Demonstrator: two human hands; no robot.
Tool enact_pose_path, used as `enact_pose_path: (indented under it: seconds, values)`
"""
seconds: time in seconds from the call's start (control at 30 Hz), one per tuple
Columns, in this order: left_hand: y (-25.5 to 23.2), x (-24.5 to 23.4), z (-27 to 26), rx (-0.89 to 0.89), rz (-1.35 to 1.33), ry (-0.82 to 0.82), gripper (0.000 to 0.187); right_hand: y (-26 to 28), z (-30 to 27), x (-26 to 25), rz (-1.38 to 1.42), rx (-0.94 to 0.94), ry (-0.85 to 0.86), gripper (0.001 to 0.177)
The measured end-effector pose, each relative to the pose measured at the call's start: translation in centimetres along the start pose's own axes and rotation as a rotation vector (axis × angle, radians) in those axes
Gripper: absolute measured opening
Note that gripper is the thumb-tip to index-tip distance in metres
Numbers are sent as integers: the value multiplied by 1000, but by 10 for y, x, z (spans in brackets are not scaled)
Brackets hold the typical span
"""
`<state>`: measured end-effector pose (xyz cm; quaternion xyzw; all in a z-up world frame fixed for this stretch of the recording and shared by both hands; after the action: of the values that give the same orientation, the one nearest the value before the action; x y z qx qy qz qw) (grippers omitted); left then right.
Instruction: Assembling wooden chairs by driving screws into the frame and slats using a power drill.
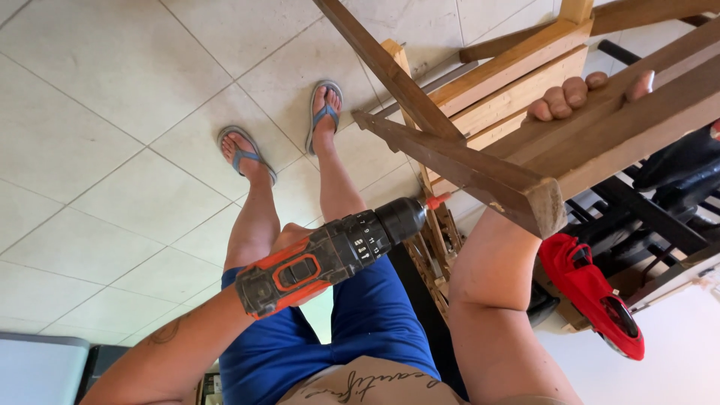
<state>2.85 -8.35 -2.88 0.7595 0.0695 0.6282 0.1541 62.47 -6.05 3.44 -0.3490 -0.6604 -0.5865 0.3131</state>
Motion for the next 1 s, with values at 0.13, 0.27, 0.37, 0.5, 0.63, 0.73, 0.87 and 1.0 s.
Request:
enact_pose_path:
  seconds: [0.13, 0.27, 0.37, 0.5, 0.63, 0.73, 0.87, 1.0]
  values:
    - [2, -2, -1, -12, -34, -4, 35, -2, 0, 0, -71, 4, -24, 77]
    - [2, -2, -6, -20, -67, -3, 36, 4, -15, -17, -33, -36, 68, 81]
    - [9, -6, 1, -29, -92, 4, 37, -3, 10, 20, -13, -19, 2, 79]
    - [8, -8, -1, -51, -128, 20, 38, 0, -10, -13, -48, -148, 103, 61]
    - [19, -6, 1, -63, -163, 27, 39, 1, -12, -8, -34, -82, 105, 74]
    - [18, -5, -2, -70, -188, 24, 39, 1, -18, -20, -50, -97, 82, 70]
    - [23, -5, -2, -88, -218, 29, 41, 1, -16, -18, -40, -92, 117, 77]
    - [27, -8, 7, -99, -245, 42, 42, -6, -1, 1, -4, -37, 46, 87]
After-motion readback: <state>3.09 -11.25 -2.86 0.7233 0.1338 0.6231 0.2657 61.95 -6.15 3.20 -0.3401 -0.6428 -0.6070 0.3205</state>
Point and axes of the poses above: each hand's wrist, its own z-axis towards the middle knuckle, its own x-axis out of the palm, y = z × x, the point moved 8 cm from there along z, towards the middle knuckle, and after that the axes turned 14 degrees about y, right-handed, at the moved point
